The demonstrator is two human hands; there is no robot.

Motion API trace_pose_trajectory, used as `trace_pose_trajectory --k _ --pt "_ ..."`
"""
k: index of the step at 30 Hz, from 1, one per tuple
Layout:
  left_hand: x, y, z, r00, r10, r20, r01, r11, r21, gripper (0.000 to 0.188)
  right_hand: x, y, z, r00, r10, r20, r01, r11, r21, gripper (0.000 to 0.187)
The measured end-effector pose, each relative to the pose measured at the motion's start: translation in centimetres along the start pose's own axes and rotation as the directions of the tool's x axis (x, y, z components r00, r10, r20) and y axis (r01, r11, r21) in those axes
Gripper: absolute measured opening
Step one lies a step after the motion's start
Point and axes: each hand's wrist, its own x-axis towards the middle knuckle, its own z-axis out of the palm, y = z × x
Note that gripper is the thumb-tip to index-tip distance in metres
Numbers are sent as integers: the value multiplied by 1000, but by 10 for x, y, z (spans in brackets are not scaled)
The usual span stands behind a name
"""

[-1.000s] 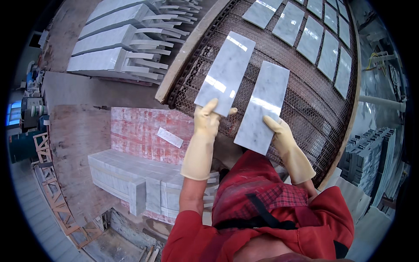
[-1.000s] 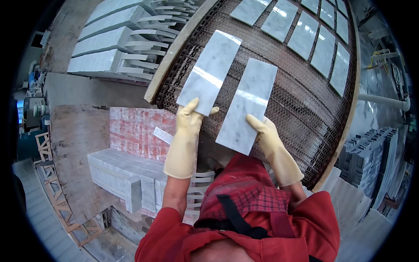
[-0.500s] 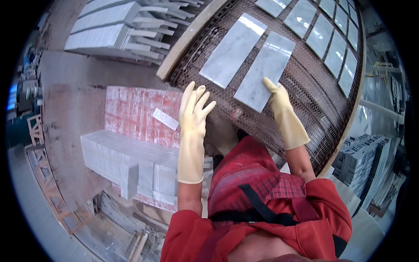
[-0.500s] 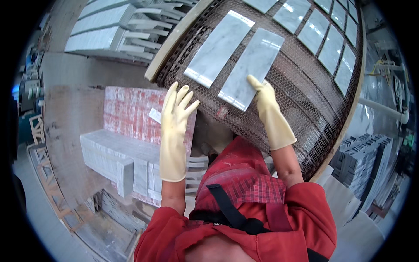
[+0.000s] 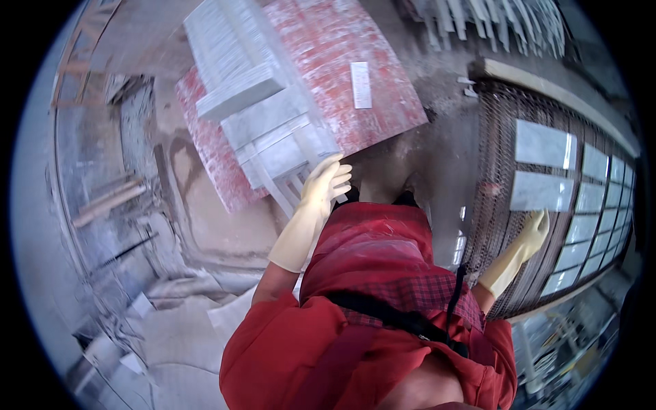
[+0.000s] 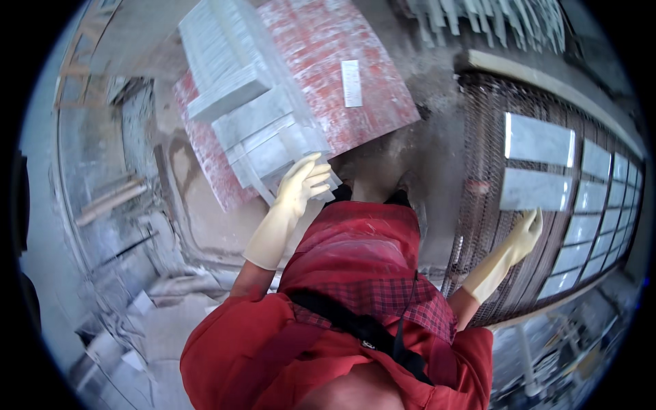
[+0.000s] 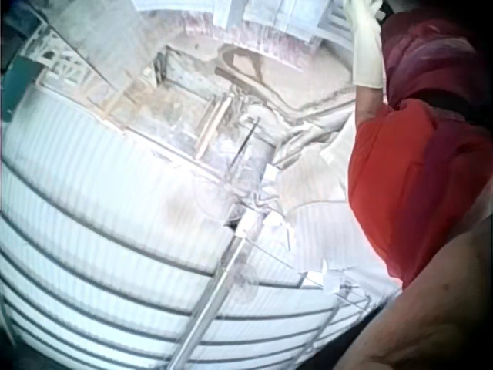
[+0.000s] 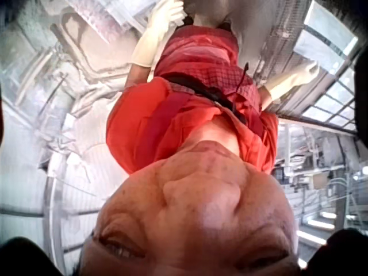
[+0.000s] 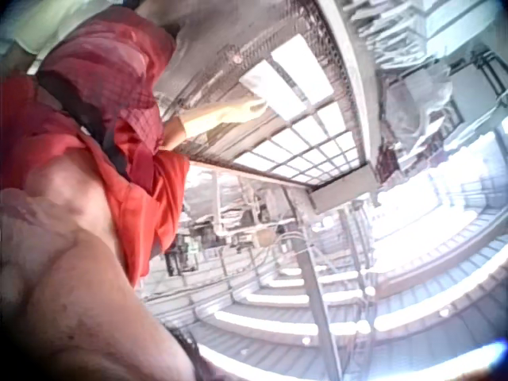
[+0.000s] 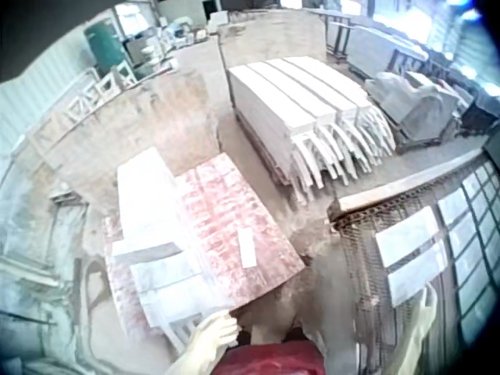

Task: The person repeatedly picks up rectangular white tiles from a stack and places them one by one onto a metal mesh rack. The person also briefly moves a red plastic stool out of the way before resuming tile placement.

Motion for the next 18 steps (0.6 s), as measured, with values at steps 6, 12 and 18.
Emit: trace_pose_trajectory --k 6,12,18 --pt "9 -2 -115 960 38 -277 -89 981 -174 43 -126 -111 84 845 -205 494 202 978 60 45" --pt "33 34 -217 857 135 -498 -248 954 -167 45 -238 -165 186 403 -305 863 494 866 76 45" --pt "94 52 -281 700 274 -659 -266 957 115 46 -299 -140 299 89 -156 984 463 881 98 59"
